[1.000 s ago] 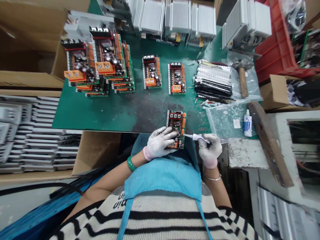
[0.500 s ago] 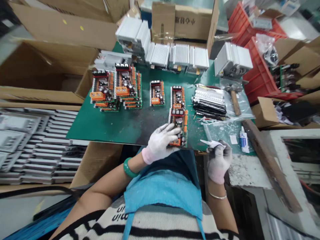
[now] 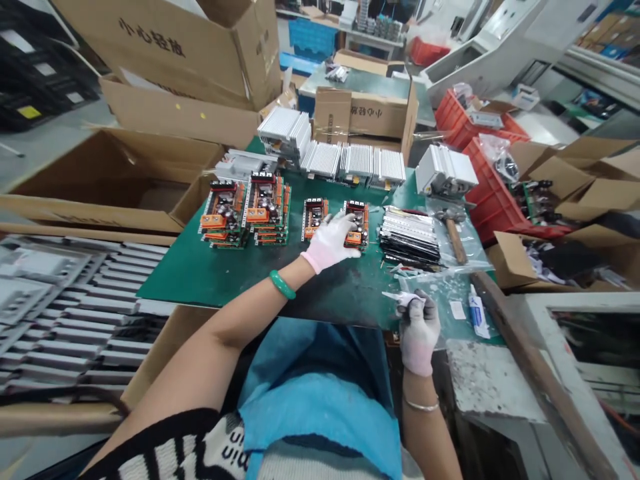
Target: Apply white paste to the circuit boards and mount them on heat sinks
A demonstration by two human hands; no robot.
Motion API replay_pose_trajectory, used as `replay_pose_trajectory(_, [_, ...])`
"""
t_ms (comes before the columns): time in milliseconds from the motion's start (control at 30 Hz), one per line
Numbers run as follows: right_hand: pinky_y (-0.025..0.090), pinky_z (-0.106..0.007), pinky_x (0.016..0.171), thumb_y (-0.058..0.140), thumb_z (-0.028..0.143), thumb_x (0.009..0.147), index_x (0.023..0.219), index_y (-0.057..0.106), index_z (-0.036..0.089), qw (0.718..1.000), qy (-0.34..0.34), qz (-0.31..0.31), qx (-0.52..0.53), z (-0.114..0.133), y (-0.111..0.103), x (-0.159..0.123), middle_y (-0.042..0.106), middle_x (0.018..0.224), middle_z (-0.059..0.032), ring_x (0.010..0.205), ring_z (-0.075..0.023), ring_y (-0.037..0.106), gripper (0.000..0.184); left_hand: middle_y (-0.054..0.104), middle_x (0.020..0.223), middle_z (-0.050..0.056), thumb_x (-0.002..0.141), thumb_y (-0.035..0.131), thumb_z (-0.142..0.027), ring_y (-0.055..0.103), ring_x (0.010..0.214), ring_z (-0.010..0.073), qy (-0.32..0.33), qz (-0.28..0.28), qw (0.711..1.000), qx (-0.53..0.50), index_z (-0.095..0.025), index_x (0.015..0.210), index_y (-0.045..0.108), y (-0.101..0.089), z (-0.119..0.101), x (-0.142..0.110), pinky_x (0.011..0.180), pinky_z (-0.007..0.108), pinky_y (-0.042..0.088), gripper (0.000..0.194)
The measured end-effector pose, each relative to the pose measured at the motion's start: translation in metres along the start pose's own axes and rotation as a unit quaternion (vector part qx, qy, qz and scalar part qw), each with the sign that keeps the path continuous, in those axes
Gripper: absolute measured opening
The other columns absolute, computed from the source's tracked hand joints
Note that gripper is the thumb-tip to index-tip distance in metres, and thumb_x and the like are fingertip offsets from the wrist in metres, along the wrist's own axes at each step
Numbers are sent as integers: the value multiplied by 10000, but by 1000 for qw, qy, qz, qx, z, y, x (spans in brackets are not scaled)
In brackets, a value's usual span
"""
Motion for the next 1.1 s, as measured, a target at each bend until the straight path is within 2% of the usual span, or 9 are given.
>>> replay_pose_trajectory(100, [481, -217, 514, 763, 470, 735, 1022, 601, 204, 1000, 1, 4, 8, 0, 1, 0, 622, 752, 56, 565, -80, 573, 424, 435, 1489, 196, 673, 806, -559, 352, 1397, 434, -81, -25, 994, 75, -118, 1347, 498, -18, 23, -18, 1153, 608, 281, 862])
replay_pose_trajectory(233, [475, -224, 519, 749, 470, 750, 998, 593, 212, 1000, -16, 12, -4, 2, 2, 1, 617, 738, 59, 563, -85, 566, 389, 579, 1309, 199, 779, 716, -527, 535, 1234, 394, -121, -7, 986, 110, -105, 1281, 557, -29, 35, -56, 1030, 519, 455, 675])
replay_pose_trajectory(433, [462, -231, 510, 660, 515, 815, 966, 560, 218, 998, -21, 27, -43, 3, 3, 1, 608, 758, 46, 541, -86, 542, 348, 643, 1171, 134, 812, 700, -492, 632, 1061, 297, -14, -45, 998, 36, -169, 1178, 603, -28, -20, -137, 860, 403, 555, 498])
replay_pose_trajectory(600, [449, -227, 524, 658, 515, 816, 946, 546, 214, 997, -20, 50, -58, 3, 21, 1, 594, 738, 49, 558, -91, 537, 346, 705, 984, 85, 910, 620, -323, 673, 925, 209, 152, -91, 983, -44, -181, 1060, 623, -22, -71, -185, 818, 339, 555, 206])
replay_pose_trajectory(700, [442, -230, 523, 657, 518, 815, 920, 548, 217, 994, -46, 74, -70, 6, 39, 2, 574, 688, 60, 541, -92, 525, 337, 723, 923, 43, 940, 552, -216, 678, 837, 156, 230, -88, 966, -71, -204, 1029, 629, -13, -88, -196, 748, 285, 546, 118])
replay_pose_trajectory(767, [441, -236, 524, 644, 515, 828, 925, 562, 215, 992, -53, 89, -79, 8, 49, 3, 570, 665, 61, 533, -94, 523, 326, 735, 942, 26, 944, 564, -271, 685, 859, 152, 242, -100, 963, -70, -229, 1045, 631, -10, -88, -198, 801, 300, 546, 128])
replay_pose_trajectory(900, [471, -252, 550, 704, 472, 792, 994, 631, 192, 988, -59, 98, -106, 13, 58, 3, 629, 741, 34, 554, -93, 555, 353, 687, 1205, 125, 841, 560, -694, 629, 1149, 279, 138, -119, 983, -29, -188, 1230, 591, -1, -67, -194, 1089, 474, 416, 639])
replay_pose_trajectory(967, [491, -261, 570, 751, 443, 745, 1012, 665, 184, 984, -68, 94, -136, 15, 58, 3, 659, 807, 16, 572, -92, 574, 382, 620, 1311, 175, 796, 514, -787, 554, 1261, 324, 100, -106, 989, -7, -128, 1303, 554, 6, -59, -194, 1161, 497, 319, 832])
replay_pose_trajectory(1100, [531, -297, 674, 768, 410, 724, 949, 708, 188, 969, -95, 113, -196, 20, 64, 1, 698, 872, -10, 688, -126, 631, 322, 623, 1318, 150, 826, 533, -707, 530, 1296, 302, 94, -109, 990, 5, -139, 1282, 582, 12, -59, -197, 1204, 455, 240, 730])
Point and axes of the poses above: each hand's wrist, its own x-axis towards the middle knuckle, its own y-axis out of the palm, z = x × y, the point moved 8 cm from there along x, towards the middle knuckle
